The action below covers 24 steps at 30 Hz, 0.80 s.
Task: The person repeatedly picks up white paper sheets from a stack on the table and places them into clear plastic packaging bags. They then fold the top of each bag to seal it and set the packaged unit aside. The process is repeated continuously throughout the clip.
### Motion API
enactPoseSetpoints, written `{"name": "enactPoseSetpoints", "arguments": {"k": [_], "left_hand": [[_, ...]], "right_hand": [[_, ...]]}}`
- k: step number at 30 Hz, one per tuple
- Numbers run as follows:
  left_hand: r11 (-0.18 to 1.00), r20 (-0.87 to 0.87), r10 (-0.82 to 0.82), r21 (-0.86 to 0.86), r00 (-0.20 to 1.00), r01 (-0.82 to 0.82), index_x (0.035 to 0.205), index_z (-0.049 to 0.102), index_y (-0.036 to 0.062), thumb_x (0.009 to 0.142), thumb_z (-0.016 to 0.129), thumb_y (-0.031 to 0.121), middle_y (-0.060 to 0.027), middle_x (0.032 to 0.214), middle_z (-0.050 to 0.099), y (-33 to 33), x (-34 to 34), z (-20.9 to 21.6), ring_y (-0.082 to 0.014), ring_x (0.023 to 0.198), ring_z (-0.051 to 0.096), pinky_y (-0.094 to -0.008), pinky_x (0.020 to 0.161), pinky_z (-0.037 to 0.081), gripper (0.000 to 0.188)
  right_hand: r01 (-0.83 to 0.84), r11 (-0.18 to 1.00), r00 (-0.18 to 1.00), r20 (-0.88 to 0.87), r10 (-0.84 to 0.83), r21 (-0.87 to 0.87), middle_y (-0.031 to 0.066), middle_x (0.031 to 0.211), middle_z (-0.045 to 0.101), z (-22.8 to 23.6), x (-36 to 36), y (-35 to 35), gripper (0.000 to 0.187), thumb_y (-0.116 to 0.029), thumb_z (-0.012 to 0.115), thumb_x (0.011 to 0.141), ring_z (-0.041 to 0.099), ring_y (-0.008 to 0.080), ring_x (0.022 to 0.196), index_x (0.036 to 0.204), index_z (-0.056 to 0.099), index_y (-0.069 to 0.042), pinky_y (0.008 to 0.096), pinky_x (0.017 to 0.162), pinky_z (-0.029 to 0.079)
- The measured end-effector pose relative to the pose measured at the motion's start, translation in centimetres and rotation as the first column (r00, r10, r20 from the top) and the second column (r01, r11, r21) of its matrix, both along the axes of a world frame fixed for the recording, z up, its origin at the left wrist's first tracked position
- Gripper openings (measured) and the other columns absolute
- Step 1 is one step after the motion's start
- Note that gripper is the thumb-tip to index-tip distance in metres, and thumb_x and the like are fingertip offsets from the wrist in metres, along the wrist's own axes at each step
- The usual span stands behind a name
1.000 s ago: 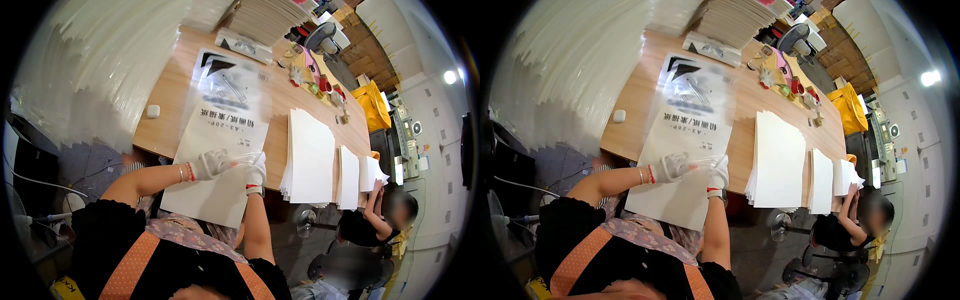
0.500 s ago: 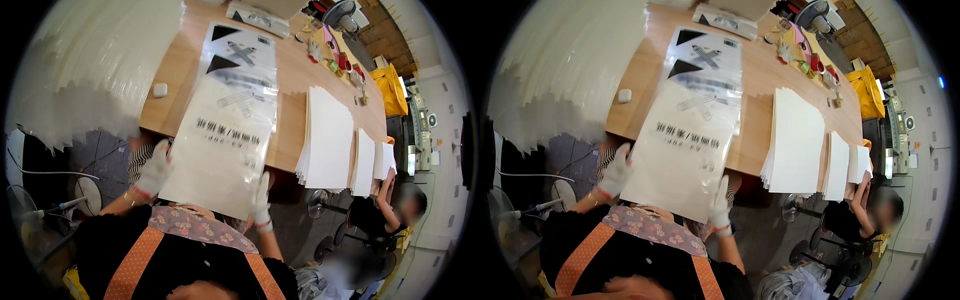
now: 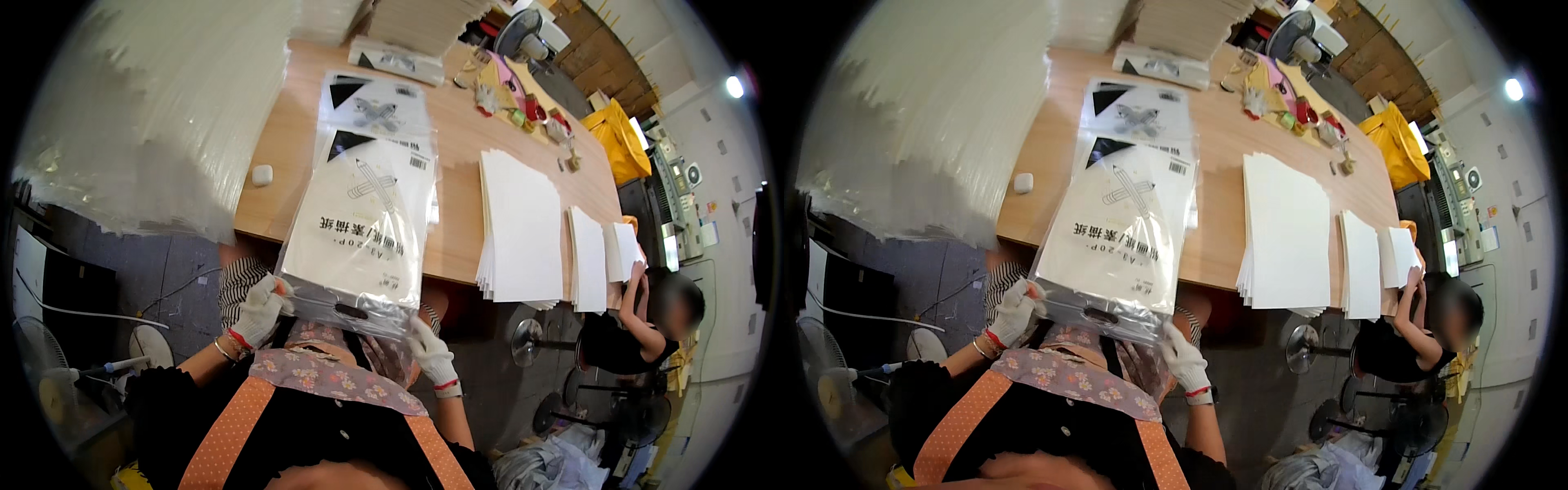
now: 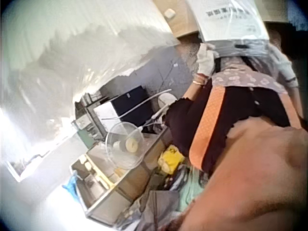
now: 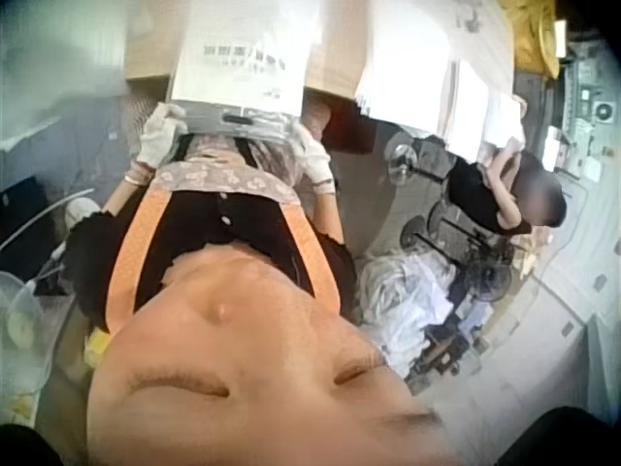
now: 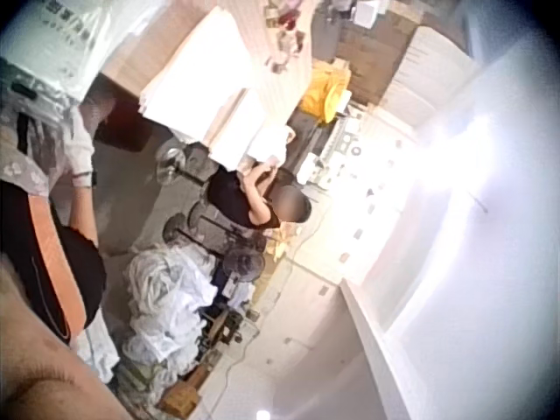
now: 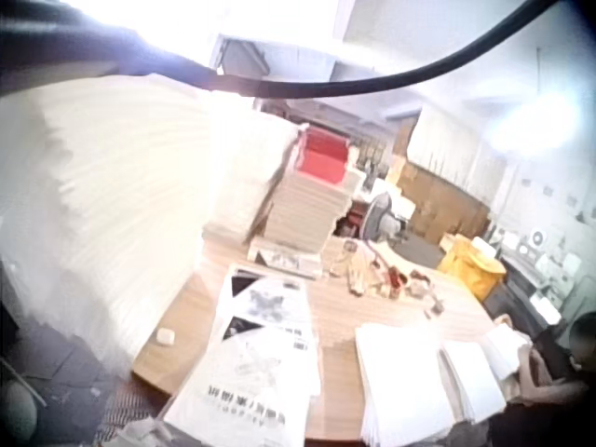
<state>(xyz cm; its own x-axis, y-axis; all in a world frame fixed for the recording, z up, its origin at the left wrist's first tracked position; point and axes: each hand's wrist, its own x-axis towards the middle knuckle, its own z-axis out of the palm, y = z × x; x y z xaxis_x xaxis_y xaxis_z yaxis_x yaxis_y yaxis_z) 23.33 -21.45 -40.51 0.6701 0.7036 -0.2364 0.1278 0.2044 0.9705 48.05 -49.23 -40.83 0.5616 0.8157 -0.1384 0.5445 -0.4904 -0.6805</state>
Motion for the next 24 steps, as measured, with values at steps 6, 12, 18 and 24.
{"name": "enactPoseSetpoints", "arguments": {"k": [6, 12, 18, 24], "left_hand": [[0.863, 0.252, -0.279, 0.489, 0.927, 0.127, 0.073, 0.044, 0.0014, 0.07, 0.041, -0.013, -0.006, 0.075, 0.048, 1.6, 7.8, 7.3, -0.015, 0.066, 0.053, -0.0267, 0.061, 0.046, 0.015], [0.073, -0.011, -0.432, 0.996, 0.902, 0.047, 0.071, 0.055, 0.0097, 0.071, 0.062, 0.01, -0.0062, 0.075, 0.058, 1.4, 7.5, 23.0, -0.026, 0.063, 0.058, -0.0351, 0.052, 0.046, 0.008], [-0.032, -0.129, -0.461, 0.991, 0.878, 0.129, 0.083, 0.057, 0.0039, 0.085, 0.058, 0.018, -0.0105, 0.081, 0.06, 3.1, -1.0, 36.5, -0.0263, 0.074, 0.06, -0.0343, 0.066, 0.047, 0.014], [0.071, 0.225, -0.027, 0.972, 0.974, -0.223, 0.103, 0.052, -0.005, 0.093, 0.048, 0.019, -0.0152, 0.1, 0.059, 9.7, -13.6, 48.9, -0.0275, 0.096, 0.057, -0.0342, 0.087, 0.044, 0.027]], "right_hand": [[0.493, 0.792, 0.74, -0.652, -0.164, 0.36, 0.0073, 0.108, 0.062, -5.3, 5.8, 4.0, 0.033, -0.02, 0.055, 0.093, 0.06, 0.0157, 0.09, 0.118, 0.057, 0.002, 0.0253, 0.078, 0.049], [0.552, 0.687, 0.375, -0.876, 0.302, 0.473, 0.0118, 0.116, 0.059, -3.5, -1.9, 14.0, 0.028, -0.008, 0.049, 0.094, 0.059, 0.0181, 0.102, 0.118, 0.054, 0.005, 0.0291, 0.085, 0.051], [0.269, 0.497, 0.821, -0.466, 0.329, 0.825, 0.0137, 0.131, 0.051, 19.5, 0.5, 22.1, 0.04, -0.013, 0.048, 0.095, 0.048, 0.0212, 0.122, 0.131, 0.045, 0.004, 0.0325, 0.106, 0.037], [-0.4, 0.21, 0.737, 0.176, 0.653, 0.892, 0.0141, 0.103, 0.062, 41.9, -1.1, 34.5, 0.043, -0.028, 0.042, 0.098, 0.062, 0.0208, 0.09, 0.127, 0.049, 0.003, 0.0318, 0.08, 0.052]]}}
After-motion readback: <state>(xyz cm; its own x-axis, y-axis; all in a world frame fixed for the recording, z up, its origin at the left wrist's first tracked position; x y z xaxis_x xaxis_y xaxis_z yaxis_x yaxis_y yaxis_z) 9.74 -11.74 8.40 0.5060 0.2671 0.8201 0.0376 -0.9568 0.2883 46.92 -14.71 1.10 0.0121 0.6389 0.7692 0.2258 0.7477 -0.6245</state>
